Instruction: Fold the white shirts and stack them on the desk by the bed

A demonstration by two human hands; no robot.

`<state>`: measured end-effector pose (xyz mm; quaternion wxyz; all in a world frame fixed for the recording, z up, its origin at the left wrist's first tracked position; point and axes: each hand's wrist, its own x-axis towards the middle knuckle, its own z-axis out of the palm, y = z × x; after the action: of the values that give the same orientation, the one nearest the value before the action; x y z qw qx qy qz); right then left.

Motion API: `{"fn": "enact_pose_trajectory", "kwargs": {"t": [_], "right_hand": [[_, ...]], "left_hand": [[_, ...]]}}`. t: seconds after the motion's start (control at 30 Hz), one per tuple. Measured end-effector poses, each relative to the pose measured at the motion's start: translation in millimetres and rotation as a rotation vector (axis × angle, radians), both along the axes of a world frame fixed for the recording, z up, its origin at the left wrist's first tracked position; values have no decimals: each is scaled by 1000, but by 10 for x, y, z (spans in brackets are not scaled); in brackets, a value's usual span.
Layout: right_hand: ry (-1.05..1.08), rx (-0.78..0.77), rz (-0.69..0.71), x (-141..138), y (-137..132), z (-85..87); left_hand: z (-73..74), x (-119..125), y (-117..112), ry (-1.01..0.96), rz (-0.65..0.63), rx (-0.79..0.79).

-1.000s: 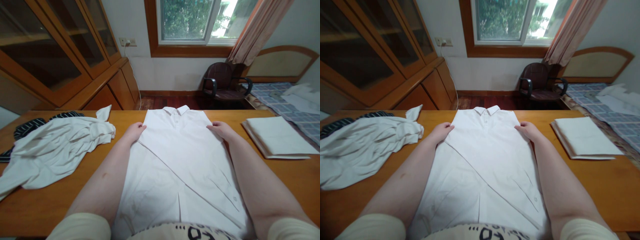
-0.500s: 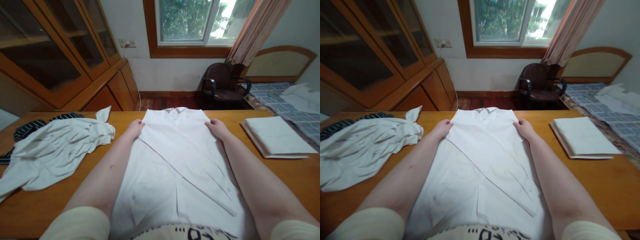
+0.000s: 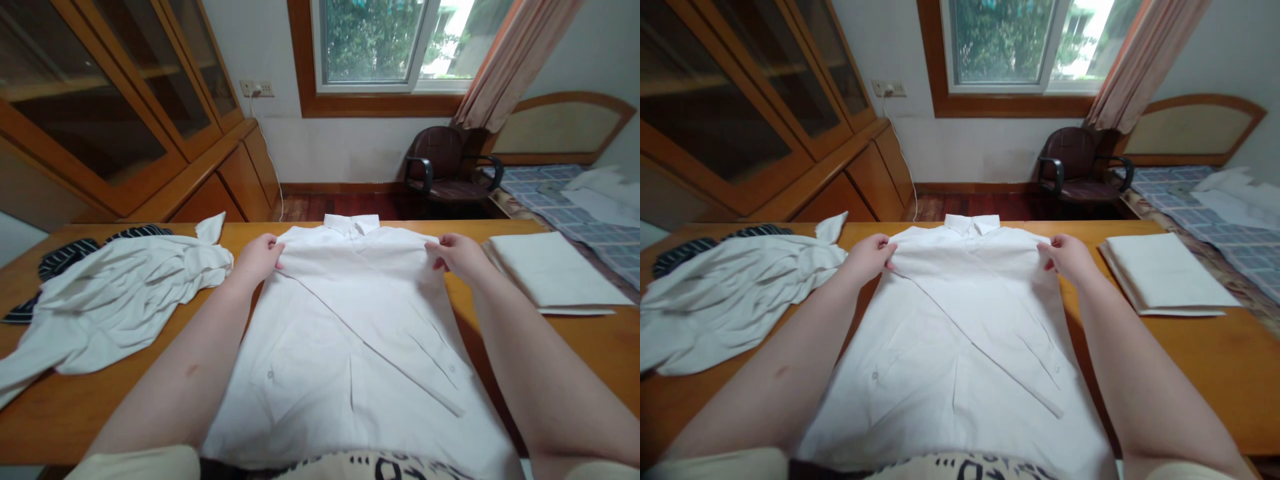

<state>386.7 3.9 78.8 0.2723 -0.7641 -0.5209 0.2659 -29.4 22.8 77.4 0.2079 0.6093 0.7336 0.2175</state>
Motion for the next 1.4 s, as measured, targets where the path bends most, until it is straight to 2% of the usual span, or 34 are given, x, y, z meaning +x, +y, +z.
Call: {"fn": "enact_pose_trajectory", "kwargs": {"t": [0.1,0.17,0.27,0.33,0.5,0.6,0.8,0.9,1.07,1.2,1.3,1.4], "right_hand": [[223,-24,13,0,-167,88],[291,-37,23,-8,-284,140],[333,-102,36,-16,-455,150],[345,-155,50,-13,-556,80],[333,-266,106,18,-723,-309],[229,-197,174,26,-728,-506],[-34,-1,165,2,-447,-585],[-12,55,189,0,-214,-615],[-23,165,254,-19,84,-686],[-84,183,279,-33,147,-699],[-141,235,269,-33,120,-706],[-196,267,248,-38,77,-712]], "left_hand": [[41,-32,-169,-308,40,-88],[61,-40,-288,-466,79,-130],[27,-57,-467,-579,117,-186],[-71,-92,-568,-599,102,-199],[-446,-224,-700,-444,4,-200],[-557,-249,-698,-321,-33,-184],[-523,-151,-504,-223,-34,-155],[-547,-99,-303,-173,-33,-96],[-650,-75,-22,26,-9,28],[-668,-131,-11,-12,-52,40],[-628,-202,-67,-85,-129,39],[-578,-244,-103,-89,-154,6]]}}
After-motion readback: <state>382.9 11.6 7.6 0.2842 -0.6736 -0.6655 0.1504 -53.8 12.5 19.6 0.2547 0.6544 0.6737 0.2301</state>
